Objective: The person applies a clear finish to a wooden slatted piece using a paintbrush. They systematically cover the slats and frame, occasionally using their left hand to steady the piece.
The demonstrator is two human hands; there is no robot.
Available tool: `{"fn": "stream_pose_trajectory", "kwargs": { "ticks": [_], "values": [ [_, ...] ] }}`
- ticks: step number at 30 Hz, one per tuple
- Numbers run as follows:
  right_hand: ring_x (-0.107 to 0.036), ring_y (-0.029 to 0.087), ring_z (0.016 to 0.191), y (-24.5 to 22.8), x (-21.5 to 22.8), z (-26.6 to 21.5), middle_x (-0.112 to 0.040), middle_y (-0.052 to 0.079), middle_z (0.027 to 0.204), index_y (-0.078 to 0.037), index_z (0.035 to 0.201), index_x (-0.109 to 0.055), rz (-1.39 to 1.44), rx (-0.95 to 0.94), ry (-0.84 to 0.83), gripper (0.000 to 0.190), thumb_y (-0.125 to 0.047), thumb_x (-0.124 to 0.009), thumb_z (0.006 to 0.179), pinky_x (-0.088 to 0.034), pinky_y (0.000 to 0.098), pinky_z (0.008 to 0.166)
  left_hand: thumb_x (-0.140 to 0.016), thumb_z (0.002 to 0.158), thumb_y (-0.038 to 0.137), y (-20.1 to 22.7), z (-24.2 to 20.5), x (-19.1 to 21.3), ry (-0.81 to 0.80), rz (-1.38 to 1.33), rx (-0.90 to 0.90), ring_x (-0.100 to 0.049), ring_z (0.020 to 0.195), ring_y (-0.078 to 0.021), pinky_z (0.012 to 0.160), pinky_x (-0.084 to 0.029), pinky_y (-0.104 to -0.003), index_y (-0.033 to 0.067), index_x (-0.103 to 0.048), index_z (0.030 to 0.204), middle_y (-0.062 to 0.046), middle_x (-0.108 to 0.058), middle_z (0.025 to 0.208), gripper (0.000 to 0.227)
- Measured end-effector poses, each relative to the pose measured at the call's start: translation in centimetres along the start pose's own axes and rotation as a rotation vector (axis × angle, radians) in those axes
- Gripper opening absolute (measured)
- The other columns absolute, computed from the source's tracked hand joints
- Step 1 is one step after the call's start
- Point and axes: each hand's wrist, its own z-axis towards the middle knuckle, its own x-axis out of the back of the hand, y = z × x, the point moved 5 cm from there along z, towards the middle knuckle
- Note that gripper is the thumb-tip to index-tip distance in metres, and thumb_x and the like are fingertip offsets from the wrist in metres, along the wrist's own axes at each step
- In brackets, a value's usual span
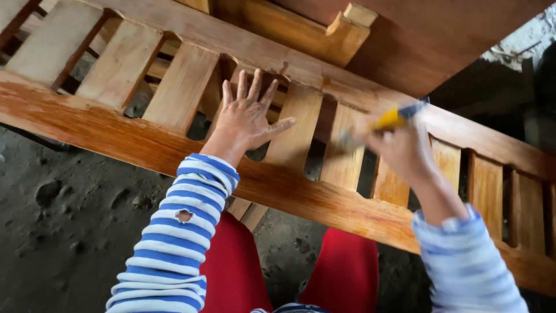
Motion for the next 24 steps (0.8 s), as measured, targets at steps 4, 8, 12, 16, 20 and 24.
{"fn": "stream_pose_trajectory", "kwargs": {
  "ticks": [4,8,12,16,20,24],
  "values": [
    [-0.07,0.026,0.086,4.1,-0.5,2.6,-0.074,0.016,0.093,-0.001,0.104,-0.076,0.098,0.047,0.114,0.023,-0.007,-0.092,0.089,-0.055,0.0386,0.085,-0.023,0.083,0.092,-0.2,0.1,-0.3,-0.004,0.002,0.003,-0.001,0.157,-0.0411,0.122,0.0,-0.068,0.0248,-0.01,0.165,-0.013,-0.003,0.172,0.107],
    [-0.07,0.028,0.083,-0.7,-1.1,1.4,-0.072,0.017,0.089,0.0,0.099,-0.073,0.033,-0.003,0.148,0.03,-0.016,-0.095,0.086,-0.054,0.0388,0.082,-0.022,0.083,0.093,0.1,-0.2,-0.1,0.001,0.0,-0.007,-0.002,0.157,-0.0423,0.122,0.0,-0.068,0.0229,-0.012,0.165,-0.015,-0.004,0.172,0.108],
    [-0.074,0.031,0.08,-4.5,-2.1,-2.4,-0.075,0.016,0.087,-0.003,0.093,-0.071,0.096,-0.146,-0.091,0.033,-0.024,-0.091,0.078,-0.055,0.0403,0.079,-0.025,0.081,0.094,-0.1,-0.4,-0.1,0.012,-0.014,-0.009,-0.002,0.157,-0.0422,0.122,-0.001,-0.068,0.0237,-0.015,0.165,-0.014,-0.005,0.172,0.109],
    [-0.074,0.021,0.084,-4.5,-1.5,-2.1,-0.079,0.012,0.093,-0.006,0.103,-0.077,0.36,-0.341,-0.259,0.032,-0.017,-0.089,0.075,-0.058,0.0368,0.089,-0.027,0.082,0.092,0.0,-0.3,-0.1,0.018,-0.01,-0.001,-0.003,0.157,-0.0415,0.122,0.0,-0.068,0.0245,-0.015,0.165,-0.014,-0.006,0.172,0.107],
    [-0.073,0.037,0.087,-2.1,-2.0,1.5,-0.074,0.02,0.09,-0.001,0.099,-0.076,0.047,-0.381,-0.156,0.042,-0.038,-0.09,0.082,-0.056,0.0474,0.079,-0.027,0.082,0.093,-0.1,-0.2,0.0,0.012,-0.023,0.002,-0.002,0.157,-0.0417,0.121,0.0,-0.069,0.025,-0.015,0.165,-0.014,-0.004,0.172,0.108],
    [-0.072,0.017,0.085,3.2,-1.3,3.0,-0.074,0.005,0.091,-0.013,0.106,-0.08,0.018,-0.098,0.081,0.025,-0.02,-0.094,0.087,-0.055,0.0275,0.077,-0.028,0.083,0.091,-0.1,0.1,-0.4,0.022,-0.014,-0.004,-0.002,0.157,-0.0421,0.121,0.0,-0.069,0.0257,-0.013,0.165,-0.013,-0.003,0.172,0.106]
  ]
}}
